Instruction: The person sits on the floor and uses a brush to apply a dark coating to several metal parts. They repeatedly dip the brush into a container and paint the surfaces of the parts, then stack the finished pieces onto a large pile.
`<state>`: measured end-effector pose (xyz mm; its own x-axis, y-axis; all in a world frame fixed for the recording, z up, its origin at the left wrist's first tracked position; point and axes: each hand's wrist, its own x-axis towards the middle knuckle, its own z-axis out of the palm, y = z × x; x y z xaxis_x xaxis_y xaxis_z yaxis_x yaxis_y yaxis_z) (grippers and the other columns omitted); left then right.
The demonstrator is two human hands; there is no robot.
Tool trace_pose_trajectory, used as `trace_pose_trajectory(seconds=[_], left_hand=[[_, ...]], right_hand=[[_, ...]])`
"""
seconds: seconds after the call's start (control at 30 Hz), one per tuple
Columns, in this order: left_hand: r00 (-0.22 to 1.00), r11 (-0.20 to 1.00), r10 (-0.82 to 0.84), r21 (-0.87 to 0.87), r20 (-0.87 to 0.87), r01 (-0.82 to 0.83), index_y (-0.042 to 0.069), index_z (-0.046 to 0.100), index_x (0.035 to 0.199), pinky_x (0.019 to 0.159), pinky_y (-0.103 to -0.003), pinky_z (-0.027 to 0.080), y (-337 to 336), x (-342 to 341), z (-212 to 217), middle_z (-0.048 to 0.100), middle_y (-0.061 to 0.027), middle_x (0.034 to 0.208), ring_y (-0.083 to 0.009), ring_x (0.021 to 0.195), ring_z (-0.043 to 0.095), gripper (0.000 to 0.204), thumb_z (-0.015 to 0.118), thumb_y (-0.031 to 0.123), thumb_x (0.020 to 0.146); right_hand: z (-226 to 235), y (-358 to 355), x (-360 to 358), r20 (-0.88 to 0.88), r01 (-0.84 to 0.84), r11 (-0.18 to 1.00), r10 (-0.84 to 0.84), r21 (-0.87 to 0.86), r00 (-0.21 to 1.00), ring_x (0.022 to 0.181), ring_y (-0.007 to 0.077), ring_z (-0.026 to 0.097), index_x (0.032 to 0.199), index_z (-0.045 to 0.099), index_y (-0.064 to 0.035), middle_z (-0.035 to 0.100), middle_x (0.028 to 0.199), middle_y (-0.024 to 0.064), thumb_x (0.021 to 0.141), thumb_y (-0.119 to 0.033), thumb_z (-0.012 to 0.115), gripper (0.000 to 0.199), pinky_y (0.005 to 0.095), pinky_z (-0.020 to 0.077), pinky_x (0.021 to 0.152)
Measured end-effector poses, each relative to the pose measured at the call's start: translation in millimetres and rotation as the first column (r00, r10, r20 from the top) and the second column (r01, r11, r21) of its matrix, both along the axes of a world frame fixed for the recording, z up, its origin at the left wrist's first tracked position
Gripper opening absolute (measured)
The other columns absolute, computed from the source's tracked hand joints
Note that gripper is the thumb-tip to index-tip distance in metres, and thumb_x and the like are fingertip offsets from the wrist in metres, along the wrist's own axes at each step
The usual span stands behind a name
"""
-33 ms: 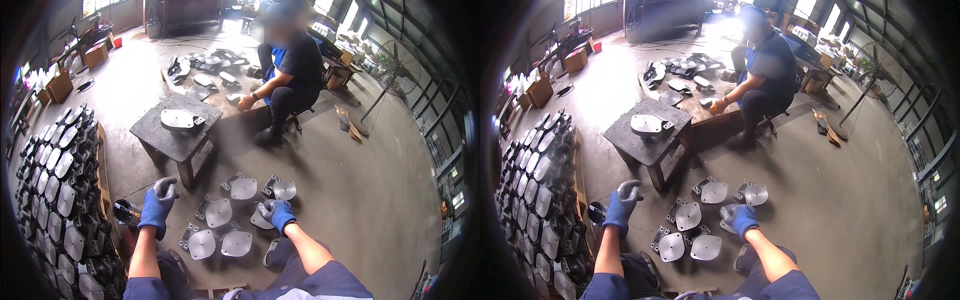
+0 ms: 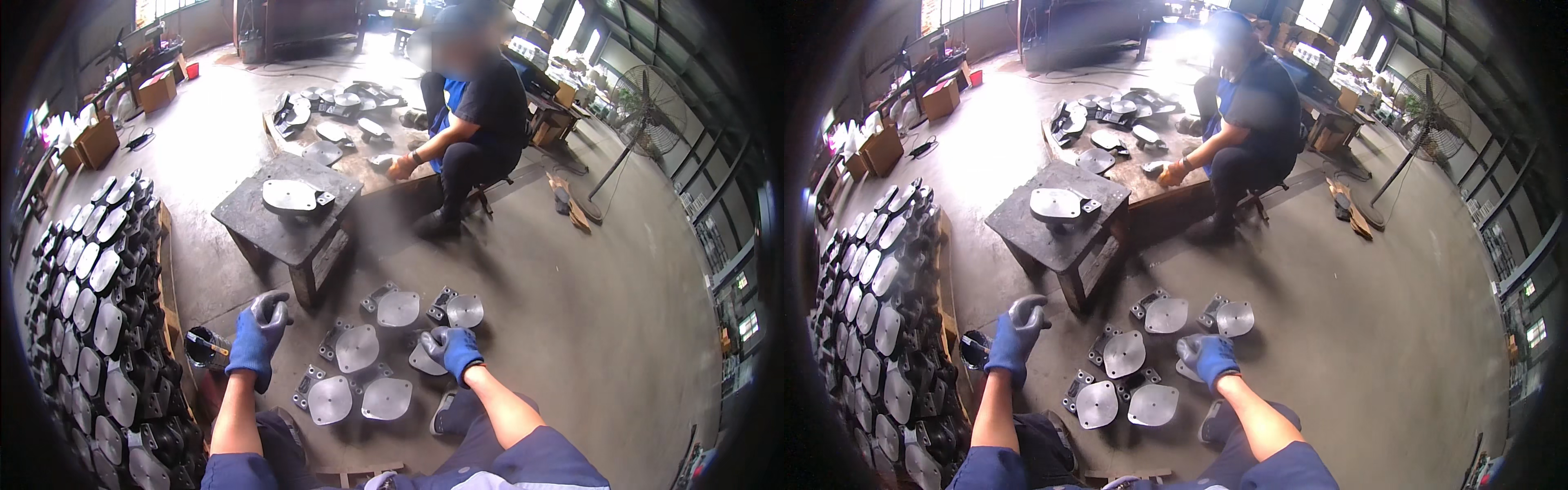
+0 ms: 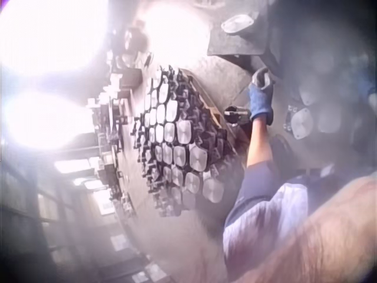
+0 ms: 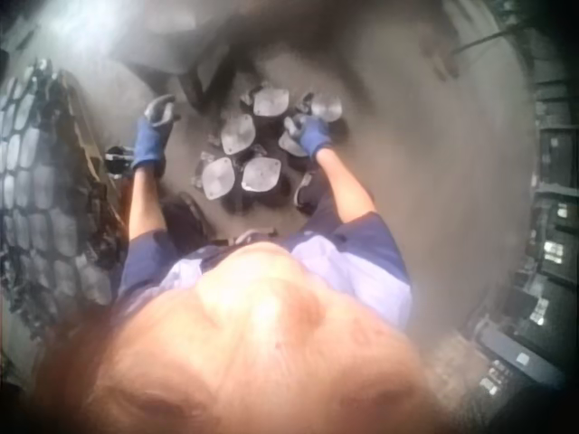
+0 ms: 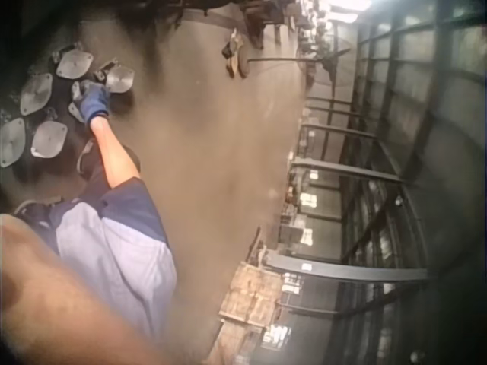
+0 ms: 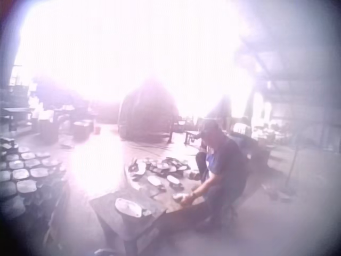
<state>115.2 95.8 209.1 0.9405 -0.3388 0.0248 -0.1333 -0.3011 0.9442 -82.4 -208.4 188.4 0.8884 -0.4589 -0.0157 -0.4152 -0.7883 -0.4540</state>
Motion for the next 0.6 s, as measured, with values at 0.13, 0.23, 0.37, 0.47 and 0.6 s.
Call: trace_pose_trajectory(seconds=[0.13,0.23,0.37,0.47,0.6], left_hand=[[0.999,0.999,-0.047,0.008,0.007,0.047,-0.001,0.063,0.114,0.069,-0.027,0.053,-2.9,0.9,8.2,0.066,-0.0091,0.095,-0.0168,0.079,0.070,0.025,0.054,0.010,0.093],[1.000,1.000,0.000,0.022,0.026,-0.001,0.002,0.065,0.111,0.067,-0.028,0.053,-3.9,2.8,6.1,0.069,-0.0101,0.087,-0.0144,0.074,0.070,0.023,0.057,0.011,0.091],[1.000,1.000,-0.003,0.010,-0.001,0.003,0.001,0.065,0.111,0.067,-0.028,0.052,-1.5,2.8,-0.7,0.068,-0.0093,0.087,-0.0145,0.074,0.070,0.023,0.057,0.010,0.091],[1.000,0.999,-0.010,-0.033,-0.009,0.009,0.001,0.065,0.112,0.066,-0.028,0.052,-2.6,3.3,-4.4,0.068,-0.0084,0.087,-0.0139,0.073,0.069,0.023,0.057,0.010,0.092],[0.999,0.995,-0.016,-0.097,-0.035,0.013,0.001,0.064,0.114,0.066,-0.027,0.053,-4.3,9.2,-14.0,0.067,-0.0061,0.090,-0.0126,0.073,0.066,0.024,0.057,0.010,0.094]], right_hand=[[-2.5,-3.2,-0.8,-0.016,-0.008,0.998,0.007,-0.058,1.000,0.069,0.0369,0.063,0.075,0.071,-0.0096,0.064,0.072,0.0178,0.085,-0.040,0.062,0.033,0.0449,0.0490,0.065],[9.1,-2.2,4.9,-0.144,-0.022,0.998,0.014,-0.054,0.989,0.077,0.0358,0.066,0.083,0.073,-0.0117,0.068,0.081,0.0158,0.089,-0.042,0.056,0.035,0.0448,0.0505,0.073],[0.5,-0.4,0.1,-0.125,-0.032,0.999,0.026,-0.045,0.992,0.077,0.0361,0.066,0.084,0.073,-0.0121,0.068,0.080,0.0163,0.088,-0.041,0.056,0.034,0.0455,0.0503,0.073],[-13.9,-7.1,-4.4,0.044,-0.026,0.997,0.029,-0.074,0.999,0.067,0.0362,0.063,0.074,0.072,-0.0119,0.064,0.071,0.0175,0.084,-0.039,0.064,0.030,0.0438,0.0492,0.064],[-32.7,-28.6,-10.4,-0.010,0.013,0.989,-0.015,-0.148,1.000,0.065,0.0357,0.063,0.072,0.070,-0.0103,0.063,0.071,0.0182,0.084,-0.041,0.065,0.033,0.0444,0.0484,0.062]])
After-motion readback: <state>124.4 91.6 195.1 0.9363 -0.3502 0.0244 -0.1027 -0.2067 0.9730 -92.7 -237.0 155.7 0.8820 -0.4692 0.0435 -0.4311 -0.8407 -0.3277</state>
